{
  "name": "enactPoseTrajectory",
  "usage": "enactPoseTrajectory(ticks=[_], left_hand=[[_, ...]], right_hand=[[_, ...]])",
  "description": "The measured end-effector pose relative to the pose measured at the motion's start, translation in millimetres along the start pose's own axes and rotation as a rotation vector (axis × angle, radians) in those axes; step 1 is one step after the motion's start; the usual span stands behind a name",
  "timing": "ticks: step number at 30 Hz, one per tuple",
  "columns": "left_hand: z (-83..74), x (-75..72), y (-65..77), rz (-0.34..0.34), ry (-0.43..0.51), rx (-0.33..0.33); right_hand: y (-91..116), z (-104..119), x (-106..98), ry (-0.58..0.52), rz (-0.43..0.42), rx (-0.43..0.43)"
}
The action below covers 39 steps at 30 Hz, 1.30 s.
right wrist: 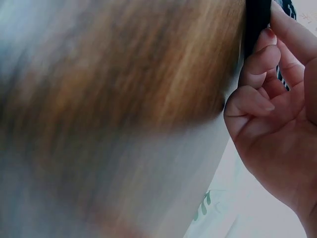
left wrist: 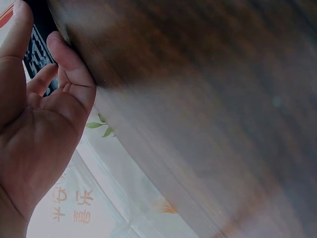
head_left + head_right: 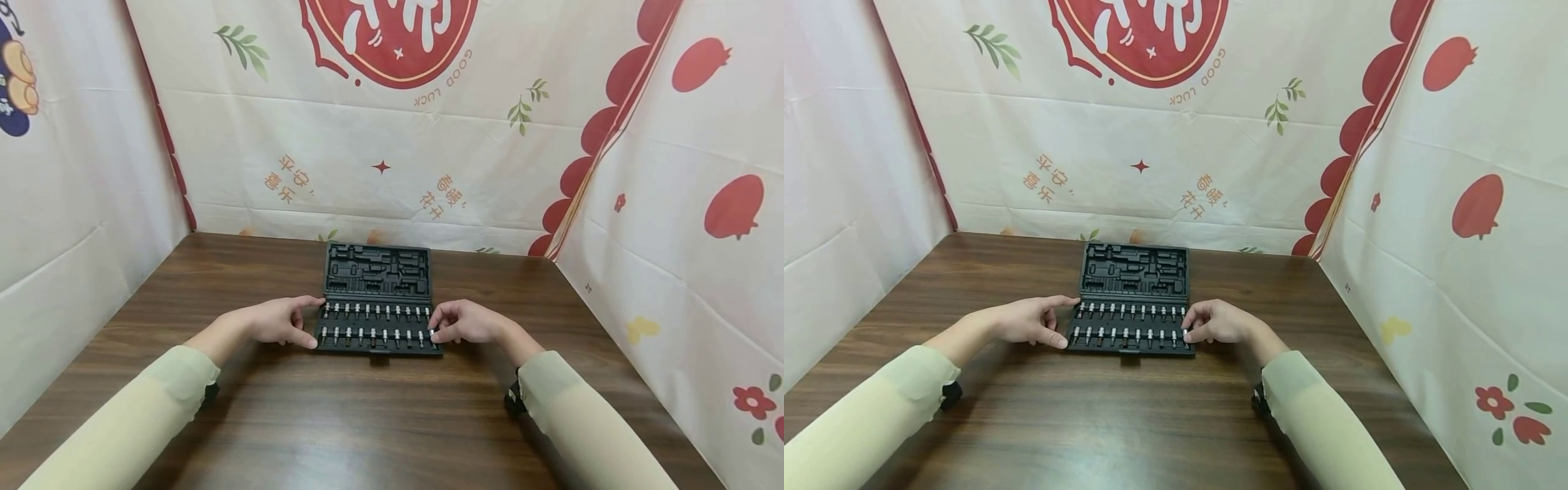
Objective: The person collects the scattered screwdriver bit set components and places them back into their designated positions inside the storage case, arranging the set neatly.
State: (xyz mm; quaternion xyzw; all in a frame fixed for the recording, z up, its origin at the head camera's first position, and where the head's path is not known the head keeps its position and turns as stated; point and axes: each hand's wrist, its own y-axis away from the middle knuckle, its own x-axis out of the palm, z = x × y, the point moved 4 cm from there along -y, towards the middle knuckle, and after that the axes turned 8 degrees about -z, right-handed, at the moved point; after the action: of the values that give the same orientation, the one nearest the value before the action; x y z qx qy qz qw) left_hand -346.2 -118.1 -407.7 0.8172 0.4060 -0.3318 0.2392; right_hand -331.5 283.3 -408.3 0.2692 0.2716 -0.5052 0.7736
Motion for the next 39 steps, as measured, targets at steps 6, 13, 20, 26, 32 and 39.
enactPoseTrajectory(ticks=[6, 13, 20, 26, 32, 39], left_hand=[[-1.6, 0.0, 0.7, 0.003, 0.003, 0.003], [-0.5, 1.6, 0.4, 0.005, 0.008, -0.007], [-0.7, 0.1, 1.4, 0.008, -0.006, -0.008], [0.7, 0.0, 0.0, 0.005, 0.002, -0.008], [1.8, 0.0, -0.7, -0.001, -0.002, -0.019], [2.6, 0.3, -1.9, 0.001, -0.013, -0.021]], right_hand=[[3, 0, 0, -0.004, -0.016, -0.003], [3, -2, 3, -0.022, -0.014, 0.009], [-1, -2, 3, 0.014, -0.031, 0.027], [-5, 2, 1, 0.018, -0.032, 0.065], [-7, 6, 1, 0.043, -0.004, 0.072], [-13, 17, 1, 0.117, 0.017, 0.093]])
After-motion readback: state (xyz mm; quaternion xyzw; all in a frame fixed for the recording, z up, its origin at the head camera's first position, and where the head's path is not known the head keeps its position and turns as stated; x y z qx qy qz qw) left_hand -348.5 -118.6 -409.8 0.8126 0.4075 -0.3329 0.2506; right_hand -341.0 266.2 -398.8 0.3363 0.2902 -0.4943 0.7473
